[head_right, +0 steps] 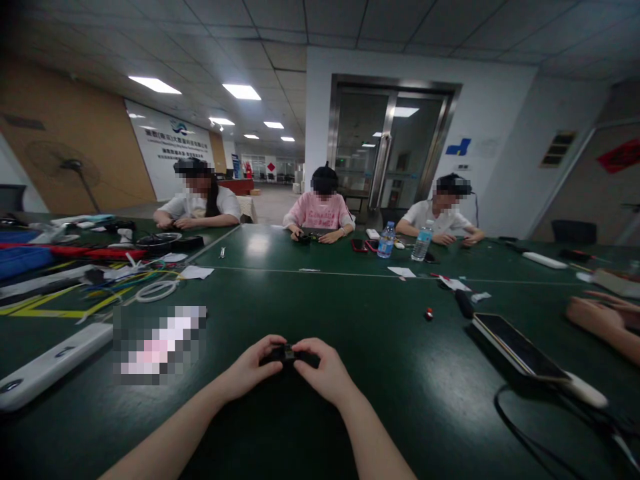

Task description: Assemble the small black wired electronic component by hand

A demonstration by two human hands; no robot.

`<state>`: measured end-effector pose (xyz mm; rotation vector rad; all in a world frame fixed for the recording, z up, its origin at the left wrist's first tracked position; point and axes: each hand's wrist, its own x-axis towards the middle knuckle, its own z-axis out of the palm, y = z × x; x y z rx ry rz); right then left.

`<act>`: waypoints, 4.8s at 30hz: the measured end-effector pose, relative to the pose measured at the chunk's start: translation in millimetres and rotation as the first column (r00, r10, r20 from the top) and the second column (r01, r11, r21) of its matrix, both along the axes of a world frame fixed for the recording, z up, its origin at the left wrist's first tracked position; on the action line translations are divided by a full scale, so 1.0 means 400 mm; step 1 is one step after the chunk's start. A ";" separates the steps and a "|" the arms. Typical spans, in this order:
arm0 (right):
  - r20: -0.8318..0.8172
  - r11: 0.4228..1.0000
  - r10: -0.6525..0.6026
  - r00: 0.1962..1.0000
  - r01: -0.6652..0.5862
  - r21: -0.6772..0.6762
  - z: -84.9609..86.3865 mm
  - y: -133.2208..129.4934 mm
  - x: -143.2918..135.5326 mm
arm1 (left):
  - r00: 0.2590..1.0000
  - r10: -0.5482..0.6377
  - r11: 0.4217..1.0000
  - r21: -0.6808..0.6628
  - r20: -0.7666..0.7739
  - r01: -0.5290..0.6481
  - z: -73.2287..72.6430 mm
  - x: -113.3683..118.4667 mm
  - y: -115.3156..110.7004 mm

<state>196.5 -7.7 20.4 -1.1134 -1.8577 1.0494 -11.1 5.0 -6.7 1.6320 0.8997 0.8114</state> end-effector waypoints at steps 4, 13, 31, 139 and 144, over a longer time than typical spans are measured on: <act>0.029 1.000 -0.010 1.000 0.010 -0.003 0.000 -0.001 0.001 | 1.000 -0.027 1.000 -0.012 0.016 0.027 0.000 0.001 -0.001; 0.063 1.000 -0.015 0.998 0.015 0.003 0.016 -0.009 -0.002 | 1.000 -0.021 0.999 -0.041 -0.016 0.021 0.016 0.001 -0.008; 0.076 0.998 -0.032 0.997 0.035 -0.044 -0.016 0.005 0.005 | 0.997 0.023 0.997 0.077 -0.070 -0.018 0.031 0.014 -0.015; 0.162 0.981 -0.190 0.968 0.195 -0.018 -0.007 0.007 -0.022 | 0.807 0.254 0.920 0.390 -0.533 -0.033 -0.003 0.003 0.004; 0.113 0.968 -0.238 0.965 0.246 -0.058 -0.006 0.012 -0.005 | 0.804 0.252 0.927 0.373 -0.539 -0.041 0.004 0.005 0.001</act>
